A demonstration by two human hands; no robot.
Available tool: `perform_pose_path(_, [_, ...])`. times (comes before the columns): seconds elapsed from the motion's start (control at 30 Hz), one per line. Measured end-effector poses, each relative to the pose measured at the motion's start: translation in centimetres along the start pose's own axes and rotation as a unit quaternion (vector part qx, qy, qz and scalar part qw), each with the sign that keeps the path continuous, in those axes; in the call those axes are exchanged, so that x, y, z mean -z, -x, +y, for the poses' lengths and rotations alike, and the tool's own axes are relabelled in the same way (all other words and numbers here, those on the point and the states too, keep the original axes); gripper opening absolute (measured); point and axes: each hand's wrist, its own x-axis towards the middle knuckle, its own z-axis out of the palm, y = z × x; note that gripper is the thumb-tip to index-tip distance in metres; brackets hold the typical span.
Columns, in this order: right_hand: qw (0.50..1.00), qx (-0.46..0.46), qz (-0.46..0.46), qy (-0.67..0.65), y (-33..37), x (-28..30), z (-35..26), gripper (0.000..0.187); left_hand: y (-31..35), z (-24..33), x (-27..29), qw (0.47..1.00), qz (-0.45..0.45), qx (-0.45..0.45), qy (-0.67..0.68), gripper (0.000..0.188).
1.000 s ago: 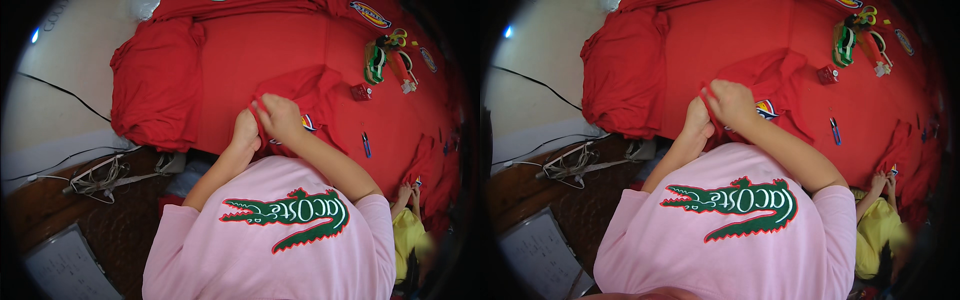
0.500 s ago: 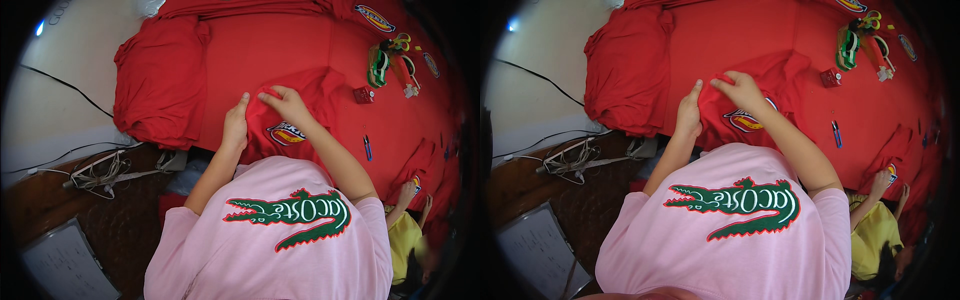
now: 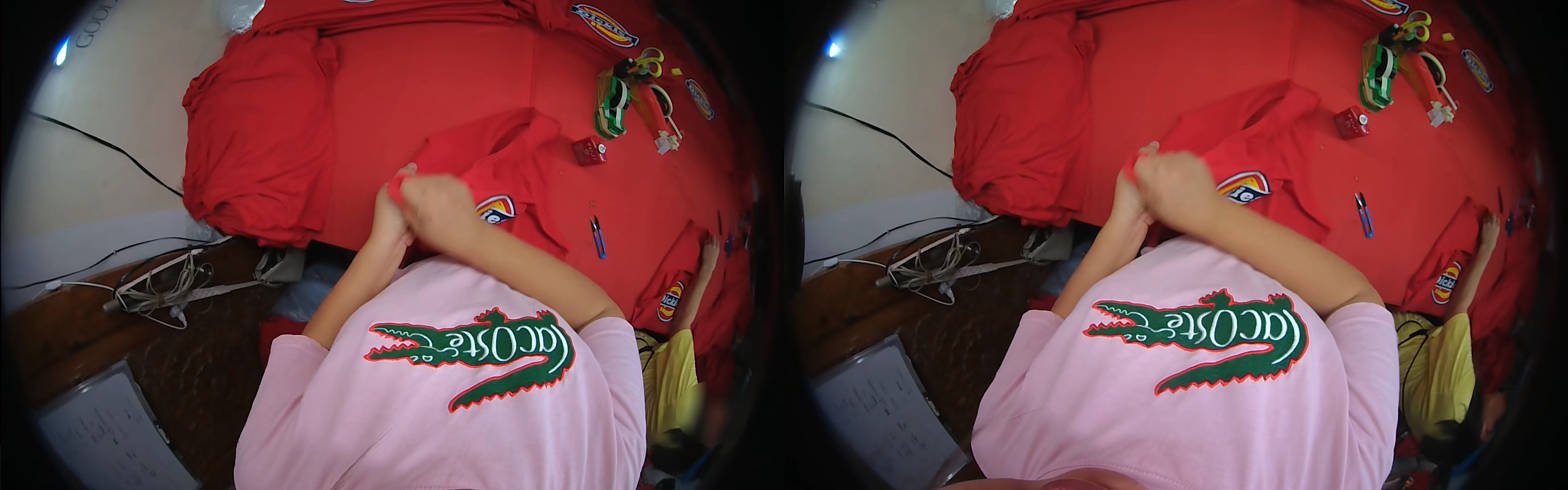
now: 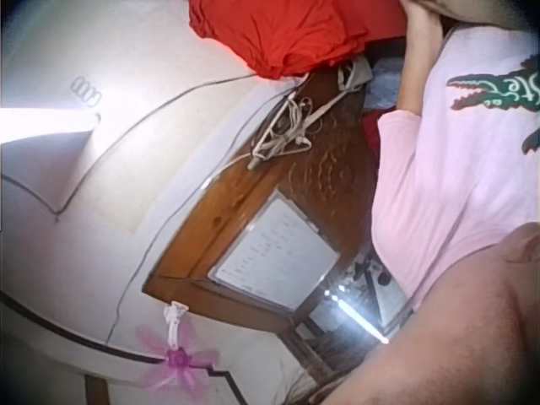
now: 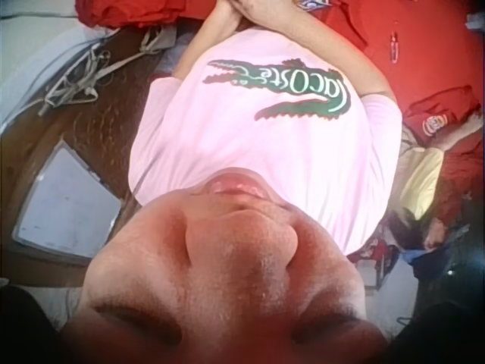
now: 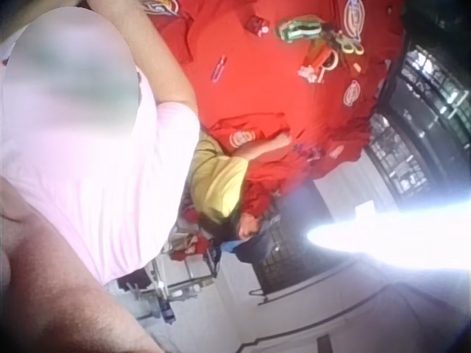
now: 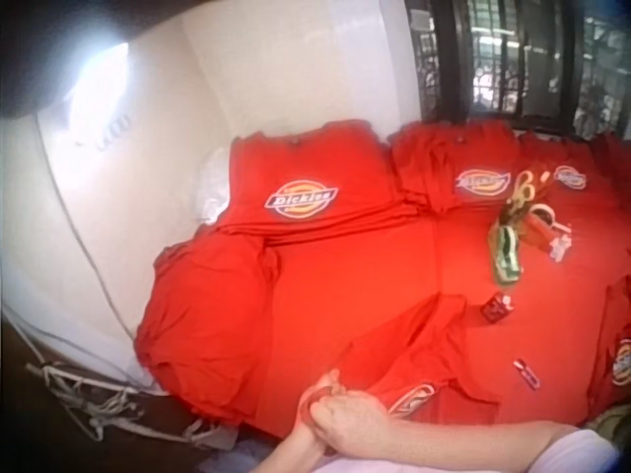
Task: The person picks up, unfolds, and aligns red t-shirts on a large stack, then uses a pen to write on small white tags attached to the collars.
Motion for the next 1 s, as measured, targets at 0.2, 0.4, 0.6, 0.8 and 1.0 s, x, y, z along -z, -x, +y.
perform_pose_path(0.2, [1.000, 0.008, 0.009, 0.006, 0.1, 0.8, -1.3, 0.022, -0.2, 1.0, 0.0, 0.997, -0.077, 0.015, -0.027, 0.021])
perform_pose_path(0.4, [0.984, -0.172, -0.004, 0.036, -1.8, 0.5, 4.0, 0.031, 2.4, 0.3, -6.3, 0.976, 0.151, -0.059, -0.145, 0.026])
perform_pose_path(0.6, [0.999, -0.016, -0.011, -0.040, 0.1, 1.1, 0.0, 0.024, 1.4, 0.7, -4.1, 0.983, 0.125, 0.001, -0.136, 0.031])
perform_pose_path(0.8, [0.999, -0.022, -0.016, -0.029, 0.4, 0.7, 0.3, 0.027, 2.0, 1.0, -5.2, 0.981, 0.100, 0.001, -0.169, 0.032])
perform_pose_path(1.0, [0.994, -0.097, 0.035, 0.027, -1.3, 0.5, 3.8, 0.027, 2.7, -0.2, -6.6, 0.972, 0.160, -0.068, -0.160, 0.026])
